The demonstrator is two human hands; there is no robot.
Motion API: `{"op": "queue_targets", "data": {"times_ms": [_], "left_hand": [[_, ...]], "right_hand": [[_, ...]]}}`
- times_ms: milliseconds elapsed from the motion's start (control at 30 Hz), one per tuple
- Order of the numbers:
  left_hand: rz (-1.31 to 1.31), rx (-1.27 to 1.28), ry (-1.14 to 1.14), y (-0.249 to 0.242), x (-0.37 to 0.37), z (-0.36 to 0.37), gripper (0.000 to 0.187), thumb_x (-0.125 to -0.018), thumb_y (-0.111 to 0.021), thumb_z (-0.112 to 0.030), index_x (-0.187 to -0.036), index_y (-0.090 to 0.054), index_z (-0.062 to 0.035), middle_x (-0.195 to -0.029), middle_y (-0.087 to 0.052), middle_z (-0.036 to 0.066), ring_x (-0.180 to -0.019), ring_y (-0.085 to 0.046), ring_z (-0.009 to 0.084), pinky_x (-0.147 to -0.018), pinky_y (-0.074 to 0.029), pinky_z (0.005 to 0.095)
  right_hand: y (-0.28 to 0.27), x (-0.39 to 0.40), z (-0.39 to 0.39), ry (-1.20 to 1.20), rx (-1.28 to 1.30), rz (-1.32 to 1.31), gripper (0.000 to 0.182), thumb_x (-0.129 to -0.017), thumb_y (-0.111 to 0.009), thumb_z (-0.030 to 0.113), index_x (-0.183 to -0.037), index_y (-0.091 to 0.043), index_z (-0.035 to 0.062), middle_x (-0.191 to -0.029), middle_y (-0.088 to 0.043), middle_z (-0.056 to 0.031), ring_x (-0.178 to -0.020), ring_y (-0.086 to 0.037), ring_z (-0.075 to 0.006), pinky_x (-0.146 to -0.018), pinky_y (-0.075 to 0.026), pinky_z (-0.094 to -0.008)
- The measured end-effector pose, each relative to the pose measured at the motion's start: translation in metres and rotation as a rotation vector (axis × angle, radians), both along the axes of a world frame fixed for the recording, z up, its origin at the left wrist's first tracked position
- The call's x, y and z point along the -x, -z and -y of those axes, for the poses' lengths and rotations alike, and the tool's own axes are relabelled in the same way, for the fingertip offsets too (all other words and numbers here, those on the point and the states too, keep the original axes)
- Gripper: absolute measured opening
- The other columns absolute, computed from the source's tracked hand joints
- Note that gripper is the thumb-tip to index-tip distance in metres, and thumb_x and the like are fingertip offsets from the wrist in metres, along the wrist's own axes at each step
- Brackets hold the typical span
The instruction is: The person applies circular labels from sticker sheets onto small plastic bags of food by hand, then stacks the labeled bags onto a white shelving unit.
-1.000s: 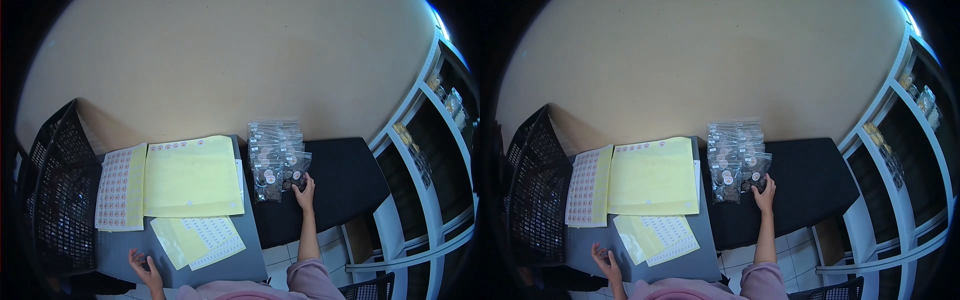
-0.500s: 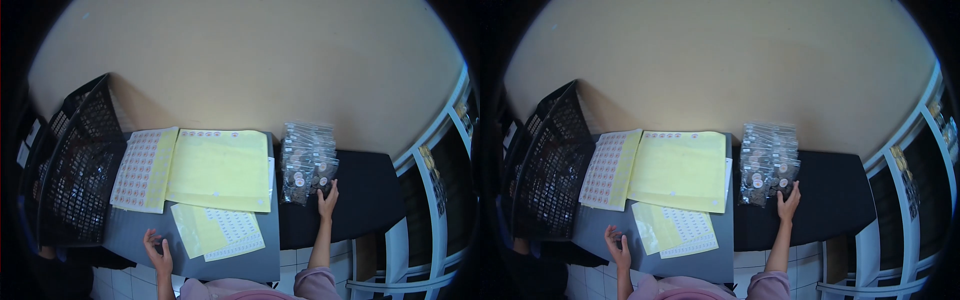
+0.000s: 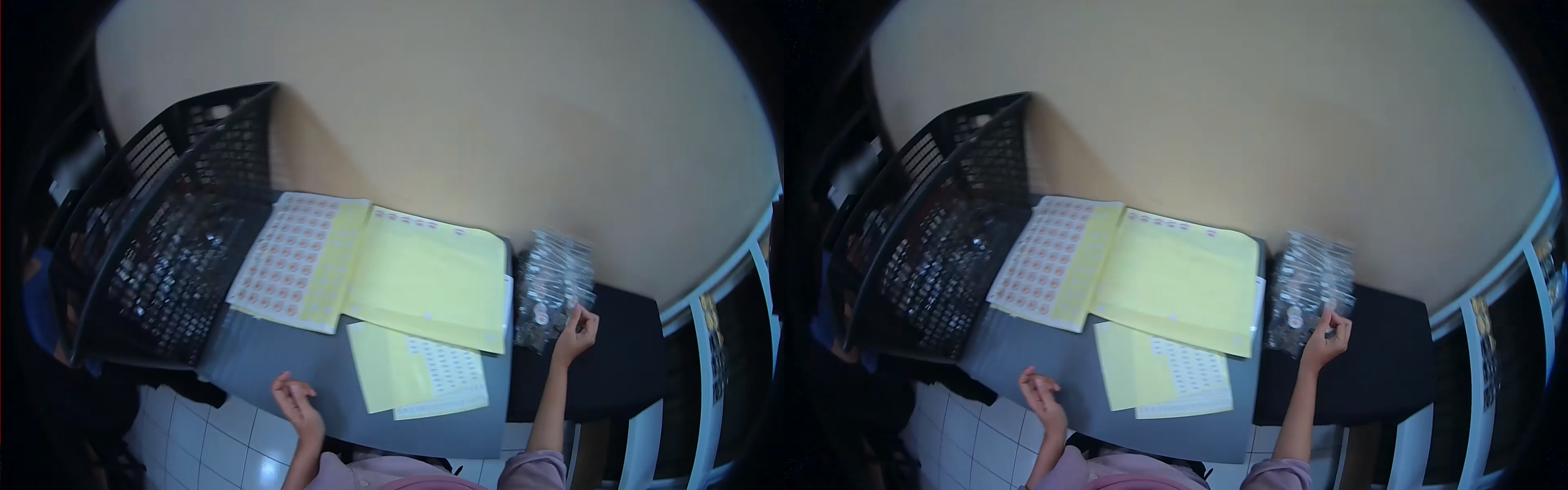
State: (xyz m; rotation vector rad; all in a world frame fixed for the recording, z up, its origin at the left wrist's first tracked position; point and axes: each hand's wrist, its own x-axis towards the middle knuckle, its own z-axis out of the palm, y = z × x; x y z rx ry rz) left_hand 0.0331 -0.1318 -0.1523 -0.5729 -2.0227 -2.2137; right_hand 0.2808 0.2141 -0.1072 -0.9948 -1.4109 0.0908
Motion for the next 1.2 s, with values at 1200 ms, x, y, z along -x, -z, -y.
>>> {"op": "queue_targets", "data": {"times_ms": [1200], "left_hand": [[0.457,0.802,-0.733,0.124,0.123,0.474,0.056,-0.078,-0.060,-0.013,-0.122,-0.030,0.0054,-0.117,-0.036,0.024,-0.102,-0.041,0.0335,-0.090,-0.035,0.0373]], "right_hand": [[-0.126,0.683,0.361,-1.293,-0.176,2.066,0.061,-0.076,-0.055,0.038,-0.122,-0.037,0.0008,-0.111,-0.050,-0.0226,-0.103,-0.049,-0.0344,-0.087,-0.039,-0.0400]]}}
